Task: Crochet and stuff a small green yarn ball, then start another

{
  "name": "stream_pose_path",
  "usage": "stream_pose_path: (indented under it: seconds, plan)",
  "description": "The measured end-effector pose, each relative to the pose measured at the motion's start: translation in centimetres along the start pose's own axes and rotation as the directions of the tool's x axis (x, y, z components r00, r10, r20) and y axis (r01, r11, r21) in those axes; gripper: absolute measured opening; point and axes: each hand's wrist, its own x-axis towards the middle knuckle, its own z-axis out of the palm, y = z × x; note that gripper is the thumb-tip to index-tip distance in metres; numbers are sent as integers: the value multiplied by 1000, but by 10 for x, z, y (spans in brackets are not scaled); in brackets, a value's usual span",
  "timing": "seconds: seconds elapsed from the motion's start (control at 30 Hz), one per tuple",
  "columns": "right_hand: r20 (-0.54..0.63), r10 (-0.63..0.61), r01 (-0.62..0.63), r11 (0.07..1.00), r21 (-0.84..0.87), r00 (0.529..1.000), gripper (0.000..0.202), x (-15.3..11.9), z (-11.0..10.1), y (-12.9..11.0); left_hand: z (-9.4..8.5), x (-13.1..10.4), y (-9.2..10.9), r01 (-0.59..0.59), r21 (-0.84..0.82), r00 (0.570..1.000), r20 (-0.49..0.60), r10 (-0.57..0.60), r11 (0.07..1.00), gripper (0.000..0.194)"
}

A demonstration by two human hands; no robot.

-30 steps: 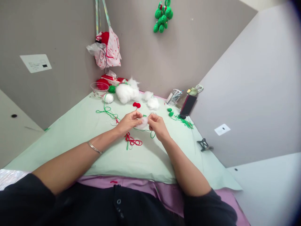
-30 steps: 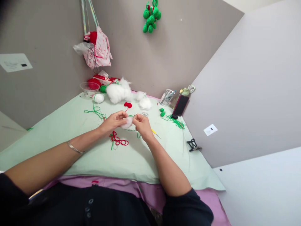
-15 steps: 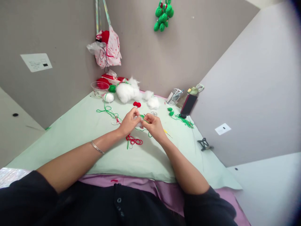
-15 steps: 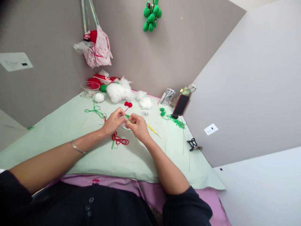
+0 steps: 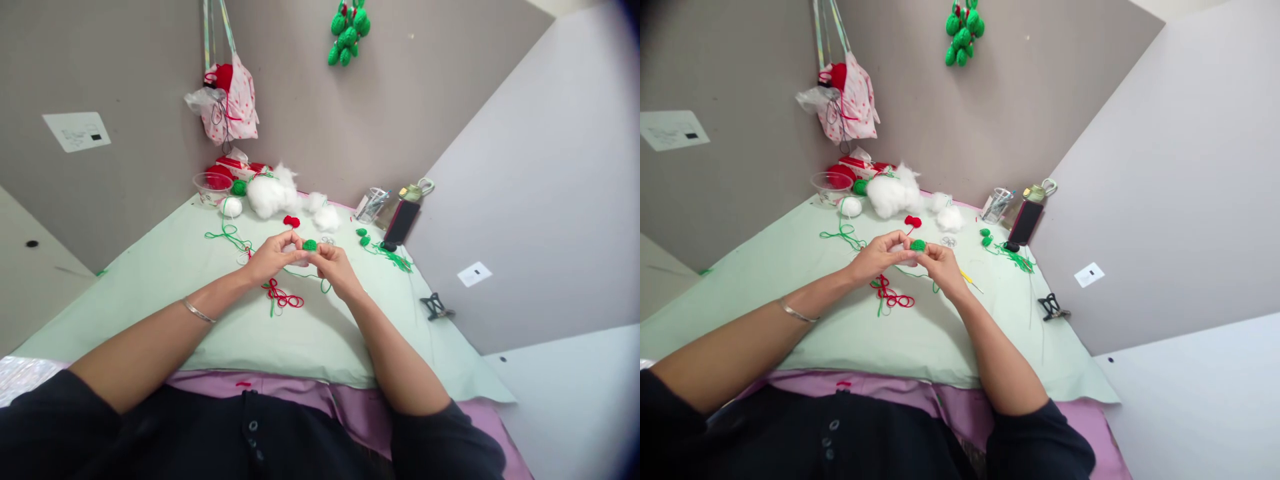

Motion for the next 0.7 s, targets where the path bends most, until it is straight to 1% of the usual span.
stream_pose_path:
  seconds: [0.07, 0.17, 0.23, 0.3, 0.37, 0.43, 0.57, 0.63, 0.7]
  plan:
    - [57, 8, -8, 1000, 1, 998, 32, -2, -3, -2, -1, 0, 0, 4, 10, 1000, -18, -4, 1000, 32]
    - [128, -5, 6, 1000, -8, 992, 23, -6, -2, -7, 2, -1, 0, -11, 26, 997, -73, 13, 1000, 30]
    - [138, -38, 47, 997, -58, 990, 19, -9, 2, -10, 4, -2, 0, -15, 46, 993, -116, 20, 999, 24]
    - [108, -112, 131, 972, -193, 988, 20, -12, 8, -11, 6, -2, -1, -4, 67, 988, -156, 15, 998, 20]
    - [60, -188, 198, 921, -335, 980, 21, -13, 12, -9, 7, -2, -3, 18, 73, 986, -166, -5, 997, 19]
    - [-6, -217, 197, 898, -394, 976, 20, -11, 13, -4, 7, -1, -6, 38, 54, 990, -139, -30, 998, 18]
    - [-137, -193, 132, 922, -365, 972, 21, 0, 7, 7, 8, -1, -7, 31, -13, 997, -68, -32, 999, 19]
    - [-154, -167, 111, 941, -321, 974, 23, 4, 3, 10, 9, -3, -6, 22, -41, 999, -34, -23, 999, 23]
    - [-143, -136, 95, 960, -263, 980, 24, 6, 1, 11, 10, -4, -6, 18, -55, 1000, -9, -18, 998, 30]
